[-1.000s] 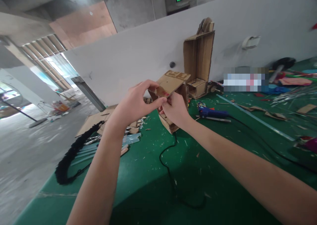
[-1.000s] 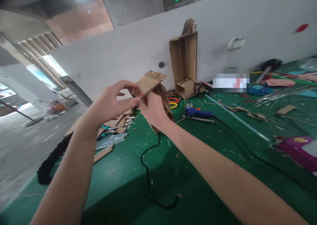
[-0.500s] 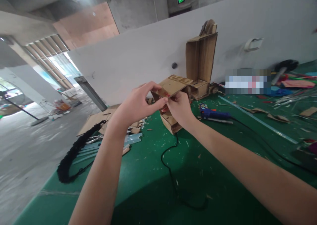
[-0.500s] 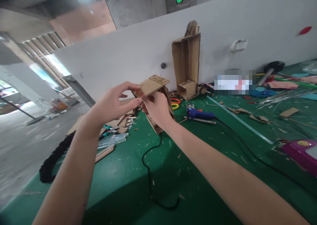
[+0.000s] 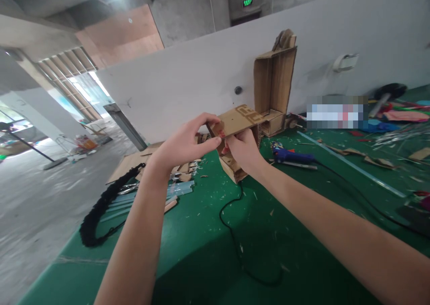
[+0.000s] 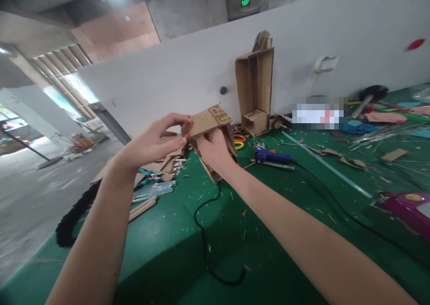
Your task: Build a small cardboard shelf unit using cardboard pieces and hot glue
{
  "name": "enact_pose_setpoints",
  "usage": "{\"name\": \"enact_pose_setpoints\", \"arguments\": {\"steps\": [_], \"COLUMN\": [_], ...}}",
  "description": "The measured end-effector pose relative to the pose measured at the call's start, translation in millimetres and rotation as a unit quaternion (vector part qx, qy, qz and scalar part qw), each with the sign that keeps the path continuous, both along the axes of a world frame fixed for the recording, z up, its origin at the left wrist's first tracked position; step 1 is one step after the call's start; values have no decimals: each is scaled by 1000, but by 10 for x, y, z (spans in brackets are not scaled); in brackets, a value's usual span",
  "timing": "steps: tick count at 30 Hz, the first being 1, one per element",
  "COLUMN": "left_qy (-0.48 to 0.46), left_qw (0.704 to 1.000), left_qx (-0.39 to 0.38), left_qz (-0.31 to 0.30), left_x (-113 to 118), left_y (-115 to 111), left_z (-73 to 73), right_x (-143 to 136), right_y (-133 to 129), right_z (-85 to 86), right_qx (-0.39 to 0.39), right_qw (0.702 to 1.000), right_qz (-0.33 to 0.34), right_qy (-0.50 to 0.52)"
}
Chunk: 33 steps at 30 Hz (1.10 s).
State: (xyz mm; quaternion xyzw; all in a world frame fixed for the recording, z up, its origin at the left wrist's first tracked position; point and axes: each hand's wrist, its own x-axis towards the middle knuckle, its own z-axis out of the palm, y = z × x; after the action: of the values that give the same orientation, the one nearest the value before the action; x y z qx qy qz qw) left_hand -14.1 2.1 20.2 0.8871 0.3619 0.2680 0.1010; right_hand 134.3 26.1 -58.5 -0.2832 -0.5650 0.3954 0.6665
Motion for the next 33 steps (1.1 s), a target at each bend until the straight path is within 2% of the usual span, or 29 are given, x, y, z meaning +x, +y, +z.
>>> {"name": "enact_pose_setpoints", "arguments": {"steps": [5, 10, 16, 20, 24, 27, 30, 33], "left_qy": [-71, -48, -24, -37, -30, -17, -25, -41], "left_qw": [997, 999, 1000, 999, 997, 997, 997, 998], "left_qx": [-14, 0, 16, 26, 56, 71, 59, 36], "left_qz": [1, 15, 10, 17, 35, 39, 38, 34], "left_x": [18, 19, 23, 45, 67, 79, 86, 84], "left_y": [83, 98, 34, 16, 3, -3, 1, 12], "left_z": [-67, -79, -24, -25, -28, -23, -21, -27], "right_x": [-20, -15, 4, 61, 132, 145, 119, 80], "right_y": [-14, -23, 31, 26, -34, -56, -43, -16], "right_z": [35, 54, 11, -23, -27, -29, -38, -41], "right_qx": [-69, -117, -66, 7, 55, 67, 34, -20], "right_qw": [996, 992, 998, 998, 972, 959, 975, 995], "right_qz": [10, 18, 17, 16, -98, -141, -107, -30], "right_qy": [52, 50, 5, -56, -205, -238, -190, -94]}}
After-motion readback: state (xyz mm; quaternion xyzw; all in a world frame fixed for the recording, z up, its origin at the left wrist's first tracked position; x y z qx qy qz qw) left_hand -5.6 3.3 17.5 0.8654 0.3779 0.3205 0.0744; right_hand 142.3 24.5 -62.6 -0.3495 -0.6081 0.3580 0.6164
